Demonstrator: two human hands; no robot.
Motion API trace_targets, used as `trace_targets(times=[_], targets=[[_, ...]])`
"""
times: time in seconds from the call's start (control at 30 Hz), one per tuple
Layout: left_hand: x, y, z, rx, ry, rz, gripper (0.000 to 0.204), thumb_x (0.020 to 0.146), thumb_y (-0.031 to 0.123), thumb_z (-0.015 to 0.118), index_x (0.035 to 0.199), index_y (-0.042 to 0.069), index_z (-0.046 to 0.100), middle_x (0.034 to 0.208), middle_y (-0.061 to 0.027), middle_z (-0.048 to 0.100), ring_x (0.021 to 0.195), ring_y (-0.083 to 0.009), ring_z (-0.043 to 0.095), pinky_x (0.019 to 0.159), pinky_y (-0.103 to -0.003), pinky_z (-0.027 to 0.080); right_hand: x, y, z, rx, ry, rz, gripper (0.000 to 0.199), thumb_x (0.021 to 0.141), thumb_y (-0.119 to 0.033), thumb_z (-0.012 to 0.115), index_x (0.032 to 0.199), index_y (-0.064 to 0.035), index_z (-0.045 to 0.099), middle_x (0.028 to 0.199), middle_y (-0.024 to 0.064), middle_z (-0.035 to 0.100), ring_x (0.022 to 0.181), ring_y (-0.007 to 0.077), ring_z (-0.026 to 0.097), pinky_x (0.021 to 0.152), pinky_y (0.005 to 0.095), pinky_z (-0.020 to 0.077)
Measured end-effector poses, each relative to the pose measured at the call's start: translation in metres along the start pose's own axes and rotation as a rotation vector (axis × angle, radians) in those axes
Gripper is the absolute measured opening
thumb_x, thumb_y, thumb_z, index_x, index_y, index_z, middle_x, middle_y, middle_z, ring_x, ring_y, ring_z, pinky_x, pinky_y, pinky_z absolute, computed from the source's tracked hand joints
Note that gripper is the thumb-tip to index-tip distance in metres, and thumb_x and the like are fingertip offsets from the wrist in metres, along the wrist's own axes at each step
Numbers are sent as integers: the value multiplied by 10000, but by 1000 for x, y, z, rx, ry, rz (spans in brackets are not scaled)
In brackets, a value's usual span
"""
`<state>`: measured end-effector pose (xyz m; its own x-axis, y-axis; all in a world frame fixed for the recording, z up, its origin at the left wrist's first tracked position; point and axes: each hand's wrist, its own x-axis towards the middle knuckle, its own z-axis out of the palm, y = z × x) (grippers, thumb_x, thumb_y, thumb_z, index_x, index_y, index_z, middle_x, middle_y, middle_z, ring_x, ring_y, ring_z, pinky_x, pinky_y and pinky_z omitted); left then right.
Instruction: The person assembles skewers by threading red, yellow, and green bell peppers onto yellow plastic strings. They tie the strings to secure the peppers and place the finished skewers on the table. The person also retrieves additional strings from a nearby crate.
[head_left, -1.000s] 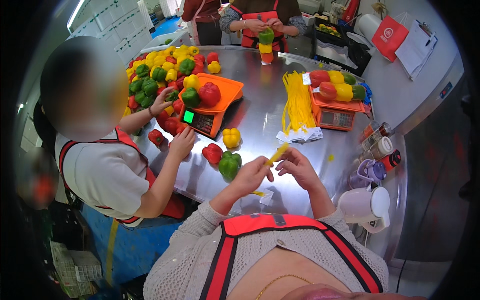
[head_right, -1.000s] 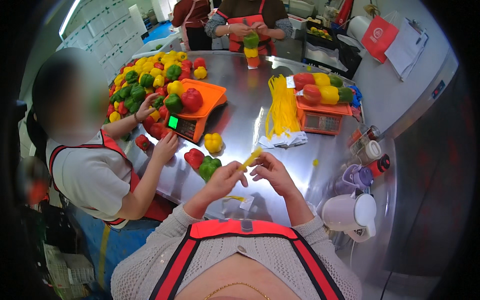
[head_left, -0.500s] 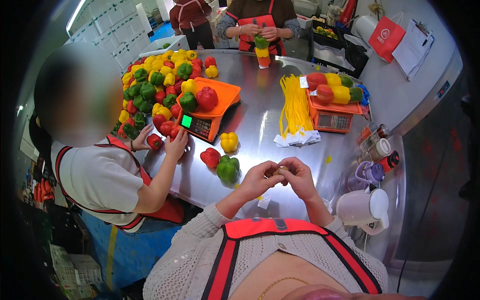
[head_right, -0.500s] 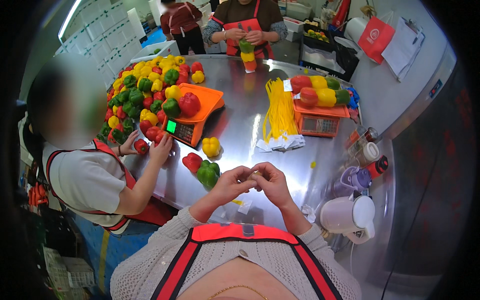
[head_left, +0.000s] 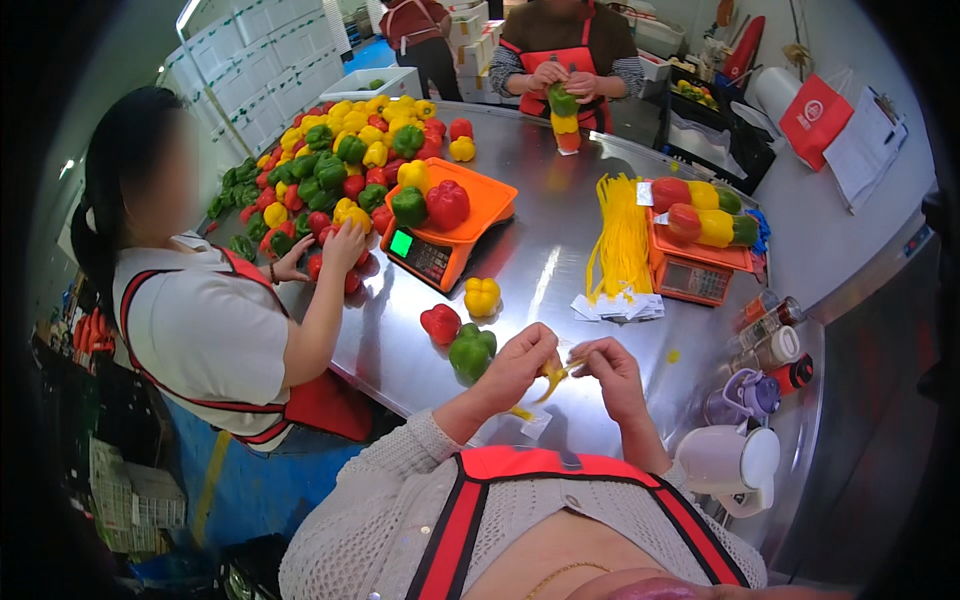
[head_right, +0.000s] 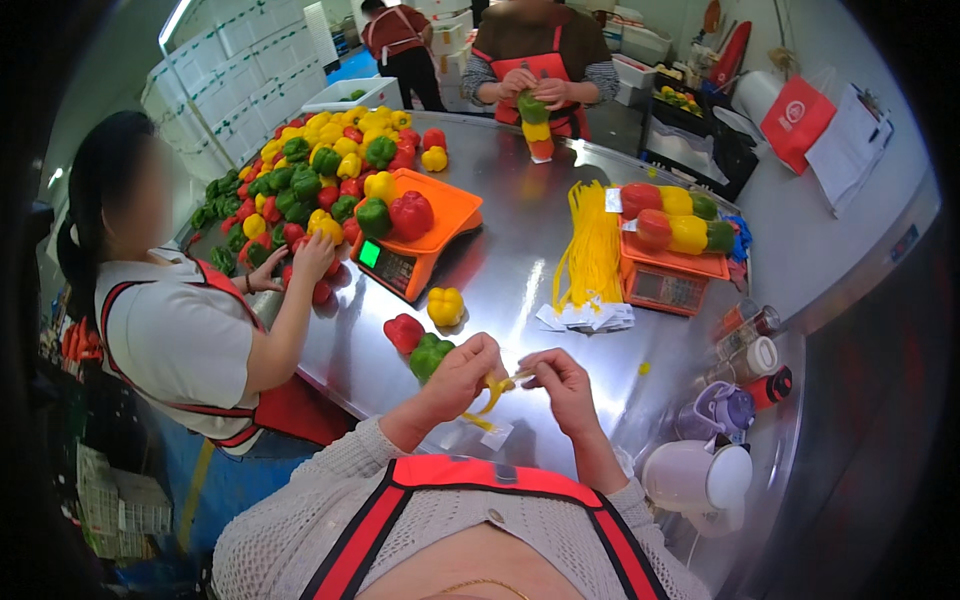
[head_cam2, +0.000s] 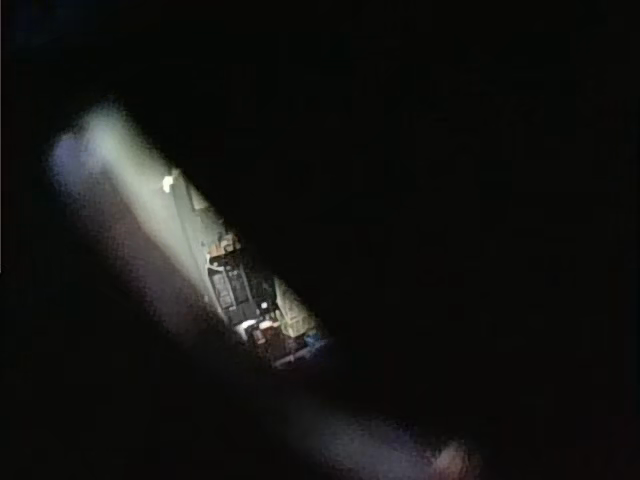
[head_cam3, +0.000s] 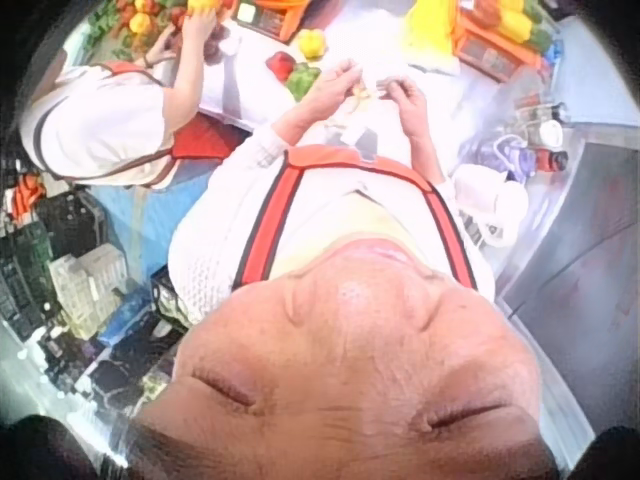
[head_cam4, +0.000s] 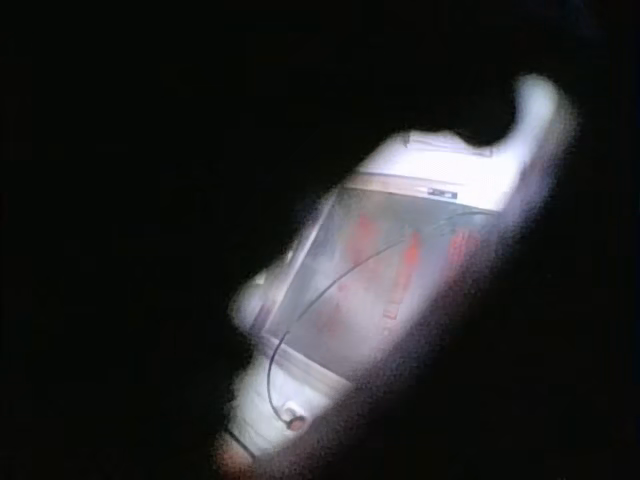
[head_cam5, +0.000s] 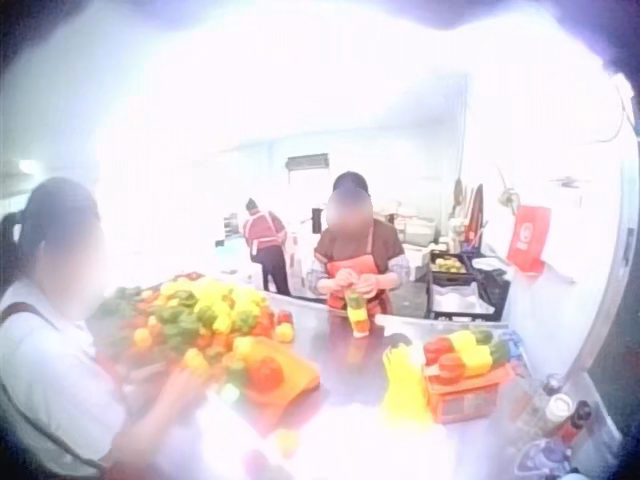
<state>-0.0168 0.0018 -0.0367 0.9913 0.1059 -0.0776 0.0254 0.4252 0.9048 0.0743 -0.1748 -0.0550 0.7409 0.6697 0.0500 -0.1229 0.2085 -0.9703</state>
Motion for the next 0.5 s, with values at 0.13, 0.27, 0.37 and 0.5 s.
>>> trace_targets(times=[0.13, 0.27, 0.37, 0.5], targets=[[-6, 6, 8, 295, -114, -99, 198, 1003, 283, 557, 975, 88, 565, 765, 53, 538, 675, -31, 493, 596, -195, 389, 14, -4, -16, 629, -13, 63, 111, 1013, -173, 506, 1005, -65, 533, 980, 69, 611, 886, 219, 623, 884, 411, 529], [-3, -12, -9, 343, -96, -160, 185, 962, 208, 608, 1029, 38, 640, 828, 20, 622, 742, -56, 554, 686, -224, 456, 20, -4, -16, 781, -49, 180, 107, 1024, -211, 486, 983, -113, 501, 700, -15, 400, 600, 115, 402, 583, 276, 404], [5, -16, -16, -17, 110, -71, 203, 994, 210, 553, 1030, 22, 618, 963, -51, 657, 908, -144, 626, 854, -290, 502, 10, 0, -14, 764, -138, 342, 129, 1003, -235, 537, 990, -110, 505, 658, -52, 324, 507, 63, 267, 457, 223, 247], [9, 10, -15, -431, 47, -87, 174, 1017, 231, 499, 995, 67, 554, 807, -20, 564, 729, -143, 560, 724, -309, 493, 3, 3, -1, 96, -223, 395, 130, 971, -173, 582, 1055, -76, 565, 698, -69, 418, 517, 33, 313, 457, 212, 244]])
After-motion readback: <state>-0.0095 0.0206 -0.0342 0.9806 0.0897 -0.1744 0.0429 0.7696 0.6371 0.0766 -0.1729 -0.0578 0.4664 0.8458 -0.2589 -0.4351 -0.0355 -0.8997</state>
